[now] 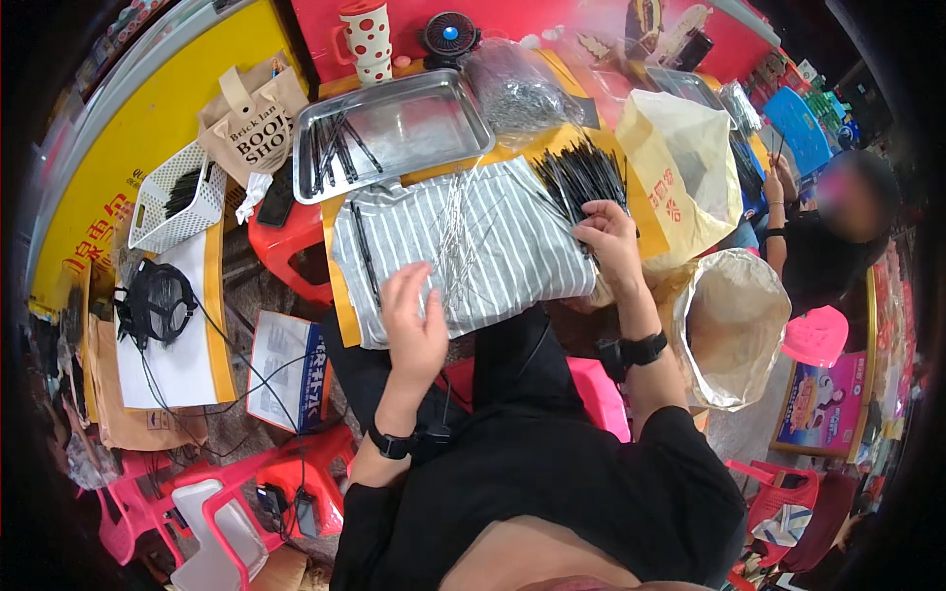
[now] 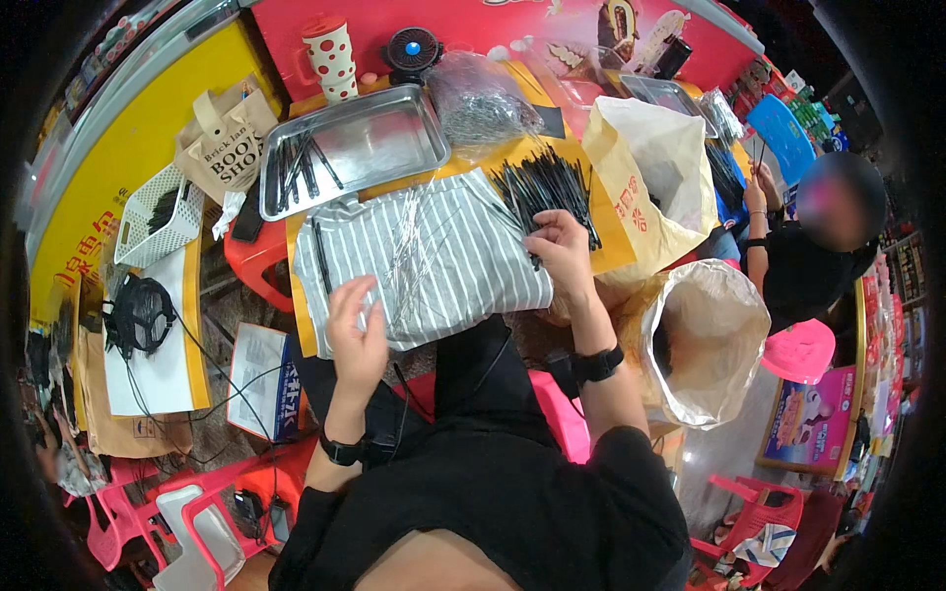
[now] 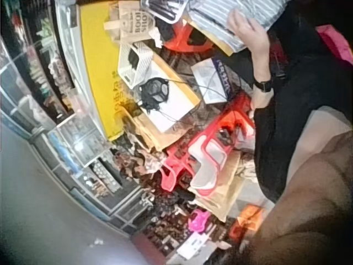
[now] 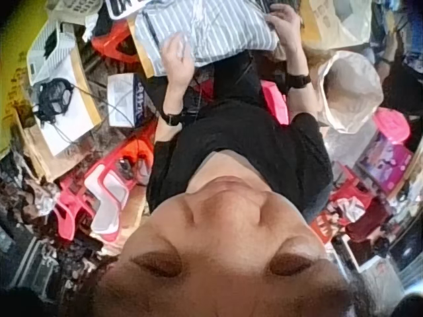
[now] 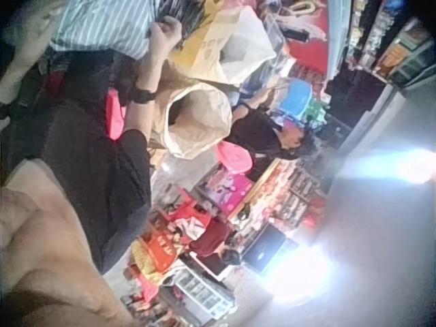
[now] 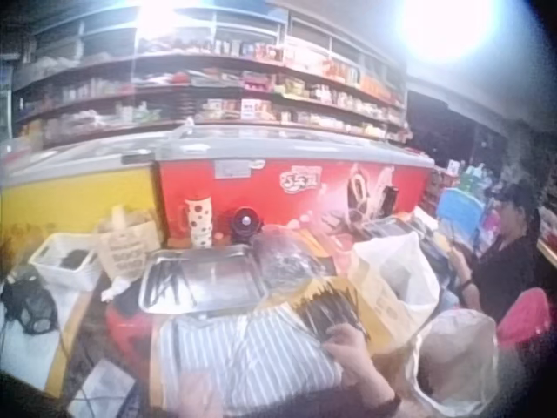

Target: The recorder extracts bundles of black zip ties from large sacks and organizes them on a workspace table.

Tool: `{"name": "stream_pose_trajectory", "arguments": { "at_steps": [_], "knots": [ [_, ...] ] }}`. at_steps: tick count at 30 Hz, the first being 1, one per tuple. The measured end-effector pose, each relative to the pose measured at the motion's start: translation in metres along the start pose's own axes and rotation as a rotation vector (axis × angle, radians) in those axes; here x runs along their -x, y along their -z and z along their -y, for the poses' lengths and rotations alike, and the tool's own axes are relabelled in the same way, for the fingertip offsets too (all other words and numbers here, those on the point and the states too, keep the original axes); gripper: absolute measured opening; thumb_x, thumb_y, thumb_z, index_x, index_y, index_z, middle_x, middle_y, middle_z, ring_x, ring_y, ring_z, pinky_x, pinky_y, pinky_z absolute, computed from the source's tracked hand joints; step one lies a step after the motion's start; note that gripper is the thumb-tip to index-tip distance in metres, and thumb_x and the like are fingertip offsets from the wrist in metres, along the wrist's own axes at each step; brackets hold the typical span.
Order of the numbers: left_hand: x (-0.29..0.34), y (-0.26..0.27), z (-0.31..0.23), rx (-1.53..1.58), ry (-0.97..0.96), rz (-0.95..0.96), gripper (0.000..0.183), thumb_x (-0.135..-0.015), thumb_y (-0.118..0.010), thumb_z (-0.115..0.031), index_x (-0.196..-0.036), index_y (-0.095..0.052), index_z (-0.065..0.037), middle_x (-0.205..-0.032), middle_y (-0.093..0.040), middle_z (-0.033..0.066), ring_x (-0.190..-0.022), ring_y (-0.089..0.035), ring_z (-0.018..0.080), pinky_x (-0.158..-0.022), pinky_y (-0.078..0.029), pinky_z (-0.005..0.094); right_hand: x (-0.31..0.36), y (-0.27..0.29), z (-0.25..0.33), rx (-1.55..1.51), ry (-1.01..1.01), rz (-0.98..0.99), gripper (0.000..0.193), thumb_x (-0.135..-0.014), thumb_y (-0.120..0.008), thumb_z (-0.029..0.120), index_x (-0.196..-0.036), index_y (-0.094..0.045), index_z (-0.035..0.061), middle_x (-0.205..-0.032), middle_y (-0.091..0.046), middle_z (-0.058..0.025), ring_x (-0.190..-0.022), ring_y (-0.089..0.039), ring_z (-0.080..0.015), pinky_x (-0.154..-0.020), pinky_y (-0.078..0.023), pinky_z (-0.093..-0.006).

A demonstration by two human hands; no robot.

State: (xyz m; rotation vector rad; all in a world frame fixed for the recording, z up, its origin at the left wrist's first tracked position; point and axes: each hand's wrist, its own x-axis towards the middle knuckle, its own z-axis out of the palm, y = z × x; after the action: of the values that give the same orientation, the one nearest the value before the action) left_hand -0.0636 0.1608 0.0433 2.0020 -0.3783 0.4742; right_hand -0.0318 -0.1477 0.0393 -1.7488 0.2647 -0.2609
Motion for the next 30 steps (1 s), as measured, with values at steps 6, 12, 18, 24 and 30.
{"name": "stream_pose_trajectory", "arguments": {
  "at_steps": [6, 12, 18, 24, 30],
  "knots": [
    [0.018, -0.041, -0.009, 0.818, 0.597, 0.416, 0.031, -0.092, -0.057, -0.012, -0.118, -0.055, 0.006, -0.093, -0.065, 0.0106, -0.073, -0.063, 0.0164, -0.063, -0.051, 0.0256, 0.058, -0.064, 0.013, -0.599, -0.194, 0.242, 0.032, -0.076, -0.069, -0.005, -0.106, -0.056, 0.0014, -0.083, -0.064, -0.0025, -0.068, -0.057, -0.0071, -0.058, -0.042, -0.0189],
    [0.022, -0.034, -0.002, 1.222, 0.735, 0.349, 0.030, -0.092, -0.058, -0.009, -0.118, -0.053, 0.006, -0.088, -0.065, 0.0096, -0.073, -0.066, 0.0164, -0.055, -0.052, 0.0223, 0.092, -0.108, 0.030, -0.561, -0.189, 0.256, 0.031, -0.078, -0.066, -0.008, -0.105, -0.053, 0.0016, -0.083, -0.063, -0.0052, -0.069, -0.059, -0.0095, -0.059, -0.047, -0.0219],
    [0.027, -0.020, 0.011, 1.262, 0.774, 0.264, 0.028, -0.090, -0.056, 0.001, -0.118, -0.054, 0.006, -0.088, -0.065, 0.0109, -0.072, -0.066, 0.0184, -0.057, -0.054, 0.0237, 0.096, -0.128, 0.033, -0.505, -0.150, 0.221, 0.032, -0.076, -0.068, -0.009, -0.103, -0.053, 0.0006, -0.081, -0.063, -0.0064, -0.068, -0.060, -0.0109, -0.059, -0.049, -0.0216],
    [0.029, -0.021, 0.022, 1.297, 0.815, 0.279, 0.025, -0.090, -0.055, 0.003, -0.114, -0.056, 0.005, -0.088, -0.065, 0.0107, -0.074, -0.066, 0.0203, -0.059, -0.055, 0.0254, 0.097, -0.138, 0.032, -0.439, 0.009, 0.149, 0.031, -0.078, -0.068, -0.007, -0.104, -0.053, -0.0007, -0.079, -0.060, -0.0044, -0.064, -0.058, -0.0074, -0.044, -0.045, -0.0194],
    [0.028, -0.014, 0.031, 1.373, 0.813, 0.281, 0.017, -0.089, -0.053, 0.005, -0.106, -0.057, 0.003, -0.091, -0.064, 0.0112, -0.078, -0.066, 0.0207, -0.064, -0.054, 0.0243, 0.074, -0.124, 0.028, -0.246, 0.096, 0.249, 0.016, -0.082, -0.065, 0.000, -0.097, -0.060, -0.0005, -0.084, -0.063, -0.0040, -0.073, -0.060, -0.0090, -0.065, -0.050, -0.0240]
  ]
}}
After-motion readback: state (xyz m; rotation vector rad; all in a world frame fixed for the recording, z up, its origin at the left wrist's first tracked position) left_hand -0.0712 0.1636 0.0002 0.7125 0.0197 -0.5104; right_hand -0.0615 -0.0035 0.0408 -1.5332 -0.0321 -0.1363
